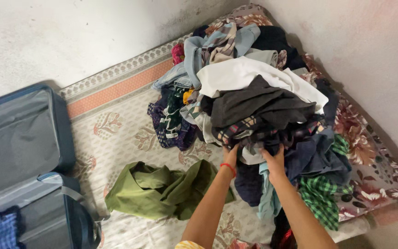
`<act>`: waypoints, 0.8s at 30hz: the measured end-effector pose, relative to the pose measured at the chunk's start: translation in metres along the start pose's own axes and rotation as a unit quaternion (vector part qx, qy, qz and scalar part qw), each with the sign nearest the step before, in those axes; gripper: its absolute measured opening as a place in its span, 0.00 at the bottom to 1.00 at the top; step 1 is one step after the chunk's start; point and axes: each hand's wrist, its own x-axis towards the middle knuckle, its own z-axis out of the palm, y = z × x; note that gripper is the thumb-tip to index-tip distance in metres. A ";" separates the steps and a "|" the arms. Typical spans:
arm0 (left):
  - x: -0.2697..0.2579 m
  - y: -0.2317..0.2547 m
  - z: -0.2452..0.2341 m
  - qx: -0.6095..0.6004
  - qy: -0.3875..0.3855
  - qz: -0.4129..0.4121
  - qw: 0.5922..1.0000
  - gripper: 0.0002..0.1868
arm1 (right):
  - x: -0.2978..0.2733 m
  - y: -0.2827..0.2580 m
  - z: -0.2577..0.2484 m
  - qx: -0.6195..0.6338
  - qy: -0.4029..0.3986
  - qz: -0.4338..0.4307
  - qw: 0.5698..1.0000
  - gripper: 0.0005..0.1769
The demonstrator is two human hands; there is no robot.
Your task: The person picks up a green shirt from a pile of clothes on a bed, spreads it out, folds it by hand, and places it into an open suitcase.
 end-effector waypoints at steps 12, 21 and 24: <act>-0.017 0.085 0.187 -0.261 -0.214 -0.054 0.940 0.35 | 0.071 -0.234 -0.012 -0.024 0.019 -0.274 0.961 0.41; 0.069 0.037 0.211 0.496 -0.164 0.212 0.826 0.40 | 0.157 -0.140 -0.099 -0.467 0.075 -0.252 0.844 0.45; 0.067 0.021 0.197 0.499 -0.145 0.230 0.823 0.41 | 0.151 -0.122 -0.102 -0.449 0.041 -0.253 0.856 0.49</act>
